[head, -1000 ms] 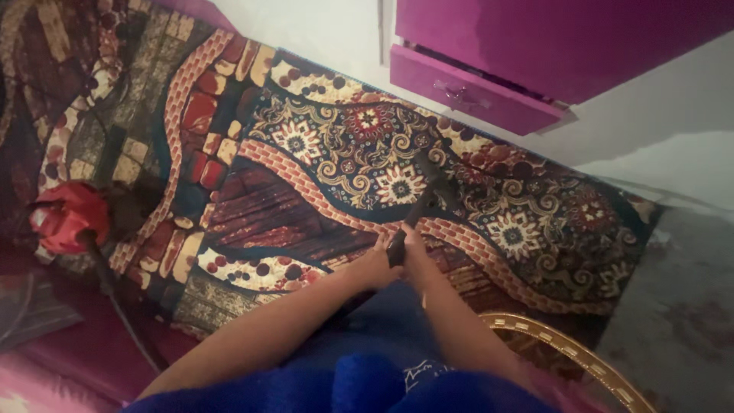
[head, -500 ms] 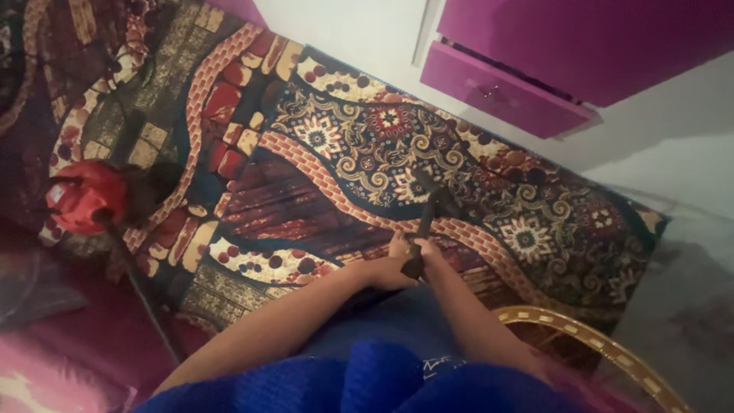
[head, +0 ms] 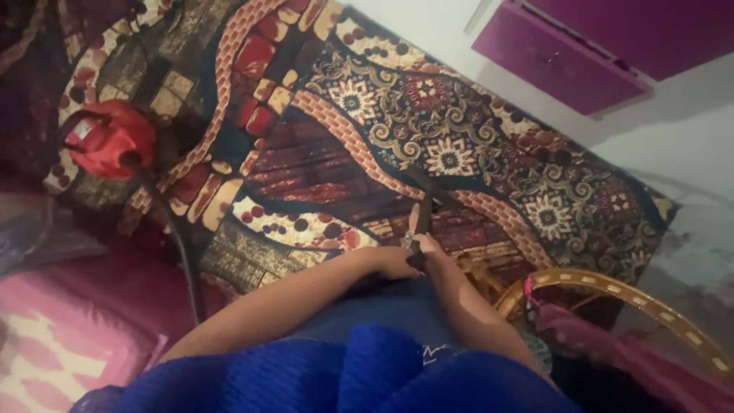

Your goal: The person vacuums a patterned carpet in a bedroom using a red canister vacuum cleaner. They move the vacuum wand back and forth across the floor, maneuvering around a pink bed and a wicker chair. The person briefly pauses to adjust the vacuum hose and reposition the canister unit before continuing to clean the remaining floor area.

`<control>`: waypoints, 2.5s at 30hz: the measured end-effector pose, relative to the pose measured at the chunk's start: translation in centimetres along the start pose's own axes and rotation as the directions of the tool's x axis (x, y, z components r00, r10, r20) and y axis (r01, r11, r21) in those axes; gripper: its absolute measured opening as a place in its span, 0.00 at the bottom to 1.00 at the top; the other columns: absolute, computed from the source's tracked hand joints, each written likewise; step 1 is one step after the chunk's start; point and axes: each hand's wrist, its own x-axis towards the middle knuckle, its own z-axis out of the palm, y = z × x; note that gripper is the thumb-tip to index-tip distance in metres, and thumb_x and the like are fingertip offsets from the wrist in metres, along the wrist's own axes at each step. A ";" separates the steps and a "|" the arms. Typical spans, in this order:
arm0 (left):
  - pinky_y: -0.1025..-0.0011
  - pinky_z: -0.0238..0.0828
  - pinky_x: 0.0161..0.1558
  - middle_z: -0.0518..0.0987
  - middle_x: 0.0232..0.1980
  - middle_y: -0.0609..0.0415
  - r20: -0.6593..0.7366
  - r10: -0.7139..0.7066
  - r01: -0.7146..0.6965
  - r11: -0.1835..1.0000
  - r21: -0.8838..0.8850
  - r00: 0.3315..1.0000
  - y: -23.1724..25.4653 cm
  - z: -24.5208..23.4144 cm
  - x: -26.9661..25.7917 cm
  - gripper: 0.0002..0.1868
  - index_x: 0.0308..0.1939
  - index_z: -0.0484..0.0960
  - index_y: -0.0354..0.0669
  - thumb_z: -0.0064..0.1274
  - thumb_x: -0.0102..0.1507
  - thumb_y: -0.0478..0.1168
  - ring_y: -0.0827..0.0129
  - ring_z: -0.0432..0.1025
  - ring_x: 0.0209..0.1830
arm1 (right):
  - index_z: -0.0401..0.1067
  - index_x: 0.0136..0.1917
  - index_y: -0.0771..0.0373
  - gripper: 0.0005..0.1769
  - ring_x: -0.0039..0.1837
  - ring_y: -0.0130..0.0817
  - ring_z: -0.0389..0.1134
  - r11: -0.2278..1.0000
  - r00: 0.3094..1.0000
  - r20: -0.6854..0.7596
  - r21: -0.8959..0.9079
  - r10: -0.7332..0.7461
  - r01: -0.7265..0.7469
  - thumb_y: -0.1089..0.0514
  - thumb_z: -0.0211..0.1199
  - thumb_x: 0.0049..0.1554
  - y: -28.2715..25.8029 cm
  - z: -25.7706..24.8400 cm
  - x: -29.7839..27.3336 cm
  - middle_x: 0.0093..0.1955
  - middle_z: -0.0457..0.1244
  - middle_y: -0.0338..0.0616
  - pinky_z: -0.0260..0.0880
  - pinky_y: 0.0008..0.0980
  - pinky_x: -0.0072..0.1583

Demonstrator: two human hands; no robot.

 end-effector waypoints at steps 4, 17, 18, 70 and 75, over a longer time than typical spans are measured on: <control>0.57 0.67 0.63 0.83 0.59 0.40 0.020 0.255 -0.254 0.967 -0.029 0.967 -1.0 1.8 0.5 0.31 0.59 0.83 0.42 0.49 0.63 0.60 0.48 0.76 0.61 | 0.73 0.52 0.61 0.16 0.40 0.44 0.66 0.988 0.991 -0.068 -0.093 0.120 -0.126 0.47 0.60 0.58 0.5 1.0 -3.1 0.43 0.66 0.46 0.66 0.42 0.40; 0.55 0.63 0.67 0.78 0.64 0.38 -0.535 -0.006 -0.127 0.969 -0.212 0.845 -0.2 -11.0 -3.7 0.36 0.64 0.78 0.44 0.57 0.54 0.55 0.43 0.71 0.63 | 0.66 0.63 0.63 0.26 0.49 0.39 0.69 0.805 0.945 0.176 -0.495 -0.276 0.327 0.50 0.62 0.55 -9.8 9.8 1.2 0.51 0.67 0.50 0.70 0.37 0.49; 0.56 0.64 0.67 0.77 0.63 0.34 -0.554 -0.116 -0.058 0.957 -0.285 0.824 -1.3 -11.7 -3.7 0.38 0.66 0.74 0.41 0.58 0.55 0.55 0.43 0.72 0.63 | 0.66 0.64 0.63 0.27 0.49 0.39 0.69 0.769 0.925 0.185 -0.514 -0.332 0.379 0.50 0.62 0.55 -11.1 11.1 2.0 0.52 0.67 0.50 0.70 0.37 0.49; 0.59 0.66 0.64 0.76 0.64 0.35 -0.335 -0.290 0.040 0.806 -0.591 0.896 -17.4 -3.6 -13.2 0.37 0.73 0.63 0.36 0.46 0.65 0.55 0.48 0.72 0.62 | 0.67 0.68 0.70 0.39 0.74 0.49 0.61 -0.265 0.762 0.437 -0.899 -0.477 0.350 0.41 0.66 0.53 -1.8 26.6 4.3 0.74 0.59 0.59 0.63 0.42 0.73; 0.56 0.61 0.66 0.70 0.68 0.35 -0.431 -0.186 -0.045 0.880 -0.473 0.883 -17.7 0.5 -14.4 0.32 0.67 0.72 0.32 0.50 0.67 0.52 0.47 0.65 0.68 | 0.69 0.63 0.66 0.26 0.56 0.49 0.70 0.684 0.967 0.251 -0.698 -0.045 0.213 0.54 0.59 0.54 2.0 25.2 0.8 0.55 0.67 0.57 0.70 0.46 0.57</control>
